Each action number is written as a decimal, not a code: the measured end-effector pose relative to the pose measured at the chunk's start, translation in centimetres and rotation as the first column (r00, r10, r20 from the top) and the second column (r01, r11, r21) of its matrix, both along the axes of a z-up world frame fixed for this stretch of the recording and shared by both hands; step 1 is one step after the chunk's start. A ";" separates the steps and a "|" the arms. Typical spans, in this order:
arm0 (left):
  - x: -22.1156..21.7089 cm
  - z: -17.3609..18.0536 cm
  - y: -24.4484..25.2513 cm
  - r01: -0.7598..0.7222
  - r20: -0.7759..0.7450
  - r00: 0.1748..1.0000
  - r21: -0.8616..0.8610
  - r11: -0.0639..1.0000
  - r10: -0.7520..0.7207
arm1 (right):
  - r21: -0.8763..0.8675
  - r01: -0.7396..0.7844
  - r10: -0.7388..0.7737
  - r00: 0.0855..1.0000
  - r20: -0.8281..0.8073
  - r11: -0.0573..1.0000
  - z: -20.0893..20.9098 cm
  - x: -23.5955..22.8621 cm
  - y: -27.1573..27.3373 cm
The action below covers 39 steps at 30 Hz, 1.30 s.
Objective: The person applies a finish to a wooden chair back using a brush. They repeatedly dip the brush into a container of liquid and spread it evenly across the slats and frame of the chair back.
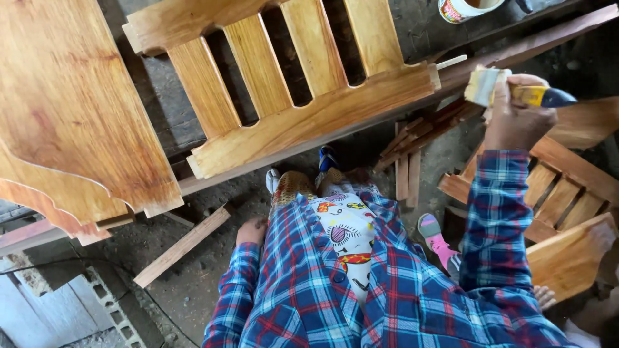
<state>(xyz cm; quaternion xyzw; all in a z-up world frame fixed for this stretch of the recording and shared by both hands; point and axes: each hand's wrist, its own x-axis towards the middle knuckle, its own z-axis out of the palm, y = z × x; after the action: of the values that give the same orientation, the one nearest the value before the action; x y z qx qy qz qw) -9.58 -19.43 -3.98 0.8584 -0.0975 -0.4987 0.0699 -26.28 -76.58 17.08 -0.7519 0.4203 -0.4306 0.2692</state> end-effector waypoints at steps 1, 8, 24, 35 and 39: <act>-0.2 0.5 -0.1 -0.014 -0.027 1.000 0.030 0.999 0.015 | 0.032 -0.028 0.023 0.992 0.126 0.999 0.1 -0.3 -0.4; -1.0 -4.9 2.1 0.145 0.056 0.987 0.090 0.985 -0.150 | -0.205 0.011 -0.054 0.977 -0.205 0.979 2.0 9.4 10.9; -3.3 -4.9 4.7 -0.041 0.039 0.998 0.075 0.996 0.039 | -0.296 -0.195 0.155 0.976 -0.156 0.935 -0.2 5.2 2.6; -2.2 -5.5 6.9 -0.040 0.059 0.998 0.090 0.995 0.034 | -0.061 -0.538 0.526 0.838 -0.148 0.841 2.3 14.4 16.4; -1.1 -5.2 7.9 -0.094 0.071 0.994 0.089 0.992 0.088 | -0.189 -0.502 0.487 0.865 -0.123 0.844 1.4 14.3 14.5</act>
<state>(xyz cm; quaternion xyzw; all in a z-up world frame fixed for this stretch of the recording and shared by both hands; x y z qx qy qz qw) -10.67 -11.50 -9.13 0.8806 -0.0374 -0.4698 0.0496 -11.97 -62.05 18.52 -0.8741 0.1724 -0.3628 0.2732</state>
